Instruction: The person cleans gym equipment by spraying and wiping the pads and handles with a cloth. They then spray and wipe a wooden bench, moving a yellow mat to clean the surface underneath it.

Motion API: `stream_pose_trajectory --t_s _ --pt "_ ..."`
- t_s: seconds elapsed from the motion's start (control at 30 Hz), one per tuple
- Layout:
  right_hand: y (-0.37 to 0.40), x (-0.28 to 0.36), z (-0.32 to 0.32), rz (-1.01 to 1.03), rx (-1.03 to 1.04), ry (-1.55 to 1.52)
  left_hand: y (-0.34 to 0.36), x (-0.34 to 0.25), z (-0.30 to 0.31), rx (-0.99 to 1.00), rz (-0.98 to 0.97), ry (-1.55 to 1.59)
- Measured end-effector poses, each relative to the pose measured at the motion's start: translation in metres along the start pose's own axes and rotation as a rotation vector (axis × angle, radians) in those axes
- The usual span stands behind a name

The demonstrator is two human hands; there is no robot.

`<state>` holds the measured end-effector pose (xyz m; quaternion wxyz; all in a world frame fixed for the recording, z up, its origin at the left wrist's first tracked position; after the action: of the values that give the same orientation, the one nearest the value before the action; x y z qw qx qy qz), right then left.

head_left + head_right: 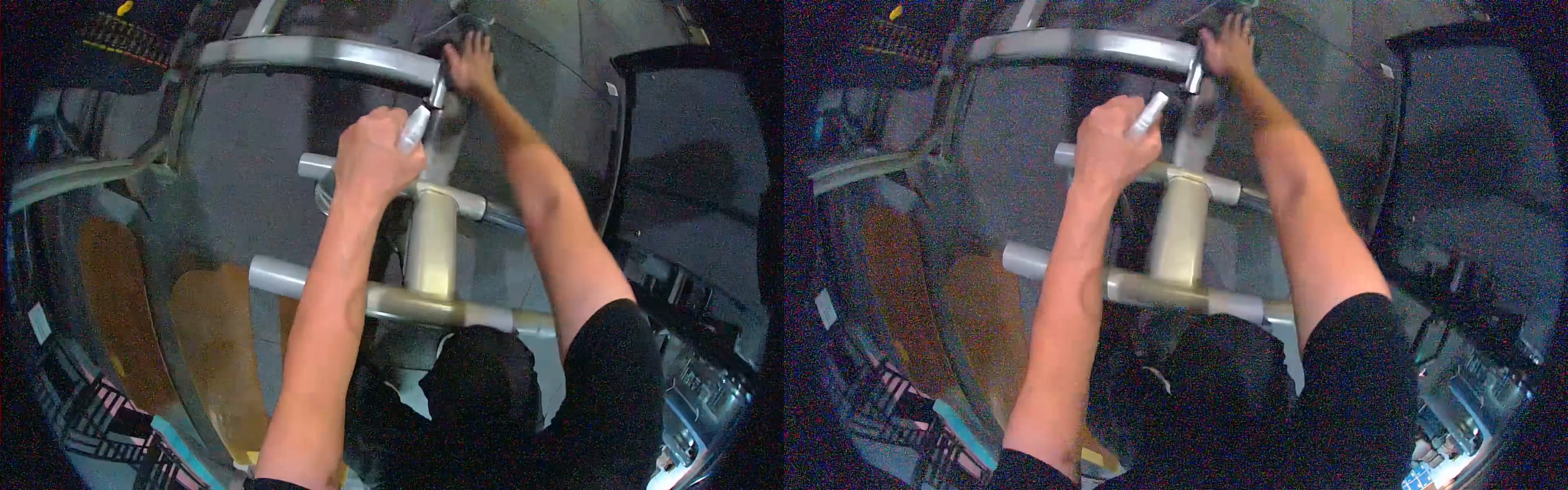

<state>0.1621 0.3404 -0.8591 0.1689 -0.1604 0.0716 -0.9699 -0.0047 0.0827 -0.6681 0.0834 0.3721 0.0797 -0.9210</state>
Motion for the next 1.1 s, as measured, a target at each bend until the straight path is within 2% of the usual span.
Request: stream_pose_trajectory --t_s 0.07,0.1,0.13,0.2,0.23,0.27,0.3,0.33,0.37,0.4,0.43,0.47,0.53,0.57,0.63,0.73,0.83,0.93,0.97,1.0,1.07,1.1 --pt "-0.046 -0.024 -0.015 0.0 0.011 0.148 -0.001 0.001 -0.001 0.033 0.008 -0.001" --pt "-0.065 -0.053 -0.047 0.043 -0.087 0.199 -0.001 0.0 0.0 0.062 0.005 -0.035" --pt "-0.042 -0.05 -0.049 0.039 -0.061 0.205 0.007 -0.001 -0.001 0.081 0.023 -0.026" --pt "-0.021 -0.035 -0.028 0.042 -0.112 0.015 -0.002 -0.003 0.003 0.065 0.01 -0.047" --pt "0.006 -0.024 -0.017 0.043 -0.018 0.023 0.0 -0.001 0.002 0.001 -0.041 -0.035" --pt "0.038 -0.018 -0.02 0.169 -0.03 0.103 -0.001 -0.003 0.004 -0.002 -0.057 -0.032" --pt "0.081 0.011 0.012 0.268 0.144 0.111 -0.001 -0.004 0.006 -0.014 -0.049 -0.043" --pt "0.117 0.018 0.02 0.191 0.279 0.027 -0.001 -0.005 0.007 -0.02 -0.037 -0.052" --pt "0.154 0.048 0.046 0.391 0.452 0.336 -0.001 -0.004 0.007 -0.071 -0.057 -0.01" --pt "0.184 0.05 0.049 0.255 0.522 0.104 -0.001 -0.004 0.004 -0.068 -0.067 -0.003" --pt "0.205 0.055 0.045 0.164 0.593 0.021 0.0 -0.002 0.004 -0.086 -0.063 -0.012" --pt "0.216 0.046 0.036 0.004 0.553 -0.284 0.0 -0.002 0.005 -0.105 -0.06 -0.021" --pt "0.209 0.058 0.051 -0.049 0.539 -0.045 0.0 -0.004 0.004 -0.036 -0.044 -0.065" --pt "0.203 0.058 0.044 -0.055 0.532 -0.046 0.001 -0.005 0.003 -0.027 -0.053 -0.051" --pt "0.167 0.053 0.036 0.081 0.145 0.025 0.002 -0.009 0.004 -0.018 -0.066 -0.038" --pt "0.076 0.02 0.007 -0.02 -0.032 -0.012 0.001 -0.011 0.005 0.004 -0.016 -0.036" --pt "-0.001 -0.015 -0.007 -0.181 0.04 -0.073 -0.001 -0.011 0.004 0.019 -0.055 -0.036" --pt "-0.053 -0.031 -0.018 -0.344 0.002 -0.082 -0.001 -0.009 0.006 0.037 -0.011 -0.041" --pt "-0.05 -0.028 -0.019 -0.341 0.003 -0.085 -0.002 -0.009 0.006 0.026 -0.007 -0.048" --pt "-0.037 -0.018 -0.017 -0.229 -0.015 -0.009 0.001 -0.007 0.004 0.026 0.002 -0.049" --pt "0.006 0.006 -0.004 0.021 -0.036 0.113 0.0 -0.01 0.01 -0.113 -0.09 0.008" --pt "0.047 0.024 0.014 0.131 0.01 0.055 -0.002 -0.011 0.012 -0.122 -0.099 0.007"
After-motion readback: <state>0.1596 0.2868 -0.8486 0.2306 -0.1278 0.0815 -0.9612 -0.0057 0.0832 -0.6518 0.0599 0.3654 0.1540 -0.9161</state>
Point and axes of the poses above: each hand's wrist, its own y-axis away from the middle knuckle, its own z-axis out of the back of the hand, x = y × z, the point moved 6 cm from there along -y, towards the middle knuckle, and after that the axes turned 4 degrees about y, right-handed, at the moved point
